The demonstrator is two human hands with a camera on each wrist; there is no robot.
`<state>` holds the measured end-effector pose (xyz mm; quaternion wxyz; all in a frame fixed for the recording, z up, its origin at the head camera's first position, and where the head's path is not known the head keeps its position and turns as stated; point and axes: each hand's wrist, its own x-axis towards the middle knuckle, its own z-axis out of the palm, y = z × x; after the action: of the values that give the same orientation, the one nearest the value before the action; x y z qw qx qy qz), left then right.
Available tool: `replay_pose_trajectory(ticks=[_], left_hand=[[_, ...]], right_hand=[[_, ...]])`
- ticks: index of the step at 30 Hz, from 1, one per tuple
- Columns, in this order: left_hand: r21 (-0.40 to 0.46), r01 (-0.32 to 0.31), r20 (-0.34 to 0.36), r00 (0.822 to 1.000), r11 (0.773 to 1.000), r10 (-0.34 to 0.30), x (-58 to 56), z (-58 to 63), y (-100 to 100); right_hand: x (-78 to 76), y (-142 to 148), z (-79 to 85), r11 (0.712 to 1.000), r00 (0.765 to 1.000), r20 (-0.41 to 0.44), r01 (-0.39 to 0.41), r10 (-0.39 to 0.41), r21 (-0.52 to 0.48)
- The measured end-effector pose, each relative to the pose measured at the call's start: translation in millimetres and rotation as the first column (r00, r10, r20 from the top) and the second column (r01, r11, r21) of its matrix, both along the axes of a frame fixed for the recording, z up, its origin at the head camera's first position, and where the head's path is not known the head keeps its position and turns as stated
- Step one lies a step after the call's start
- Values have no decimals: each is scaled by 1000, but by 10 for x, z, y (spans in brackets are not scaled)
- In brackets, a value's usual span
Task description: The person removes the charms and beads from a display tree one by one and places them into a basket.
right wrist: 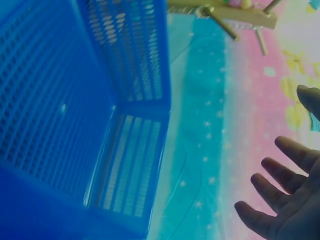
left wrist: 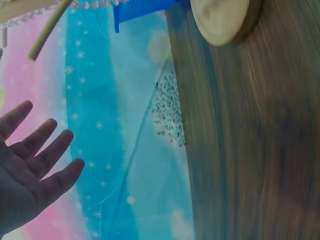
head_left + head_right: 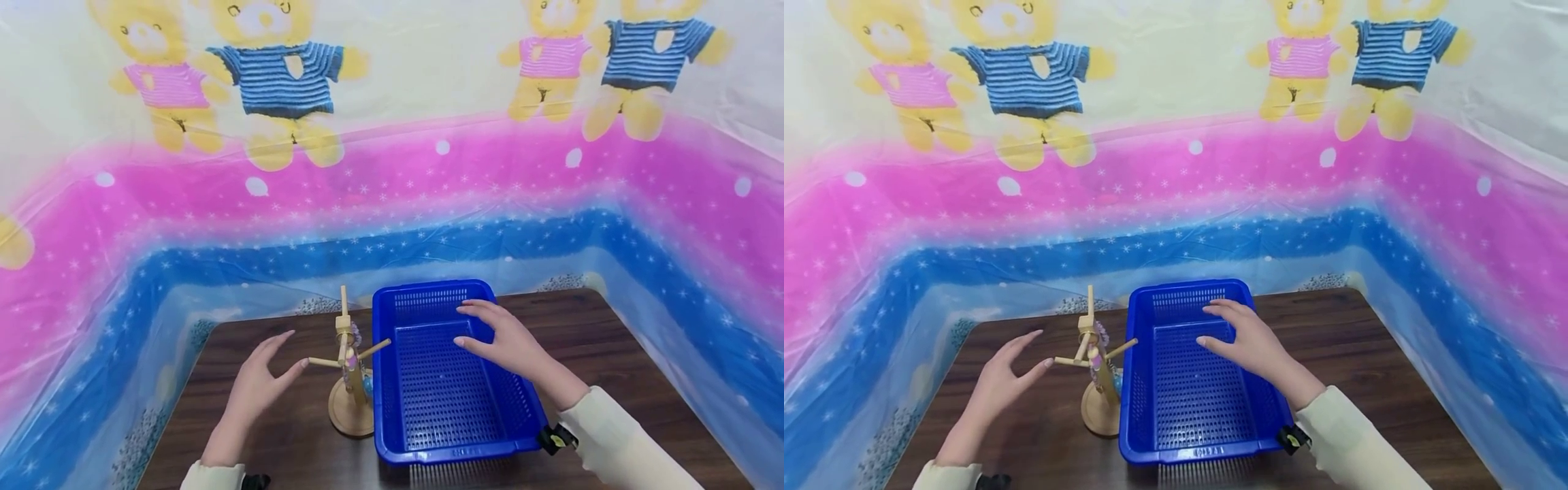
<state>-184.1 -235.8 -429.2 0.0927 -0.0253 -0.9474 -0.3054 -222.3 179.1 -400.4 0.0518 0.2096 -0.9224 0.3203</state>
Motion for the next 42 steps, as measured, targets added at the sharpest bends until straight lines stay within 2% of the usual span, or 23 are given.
replay_pose_trajectory(ticks=[3, 6, 9, 12, 18, 23, 26, 30, 32, 39, 42], left_hand=[[93, -3, -6, 1000, 996, 3, 9, -54, 38], [194, -20, -5, 1000, 981, 21, 6, -114, 75], [308, -49, 13, 999, 950, 48, -10, -177, 132], [425, -77, 19, 997, 902, 76, -33, -256, 197], [616, -68, -6, 996, 785, 90, -60, -368, 288], [772, -65, 17, 997, 632, 82, -76, -423, 372], [846, -68, 27, 996, 529, 85, -71, -460, 416], [900, -77, 38, 994, 429, 98, -55, -515, 470], [916, -79, 41, 994, 394, 103, -49, -539, 490], [941, -105, 66, 989, 321, 132, -58, -563, 541], [953, -110, 74, 988, 282, 136, -63, -558, 551]], right_hand=[[35, -72, 5, 996, 1000, 3, -26, 27, -85], [48, -159, 12, 983, 999, 27, -35, 41, -180], [48, -266, 37, 967, 998, 52, -33, 47, -253], [55, -362, 50, 954, 996, 63, -34, 55, -299], [70, -536, 44, 926, 992, 83, -54, 91, -373], [75, -688, 24, 905, 983, 134, -55, 122, -421], [84, -803, 22, 897, 978, 163, -46, 130, -440], [92, -958, 27, 888, 973, 186, -37, 137, -459], [85, -1028, 22, 883, 971, 190, -41, 145, -467], [25, -1212, -13, 861, 964, 218, -23, 155, -508], [12, -1286, -5, 848, 959, 233, -15, 163, -529]])
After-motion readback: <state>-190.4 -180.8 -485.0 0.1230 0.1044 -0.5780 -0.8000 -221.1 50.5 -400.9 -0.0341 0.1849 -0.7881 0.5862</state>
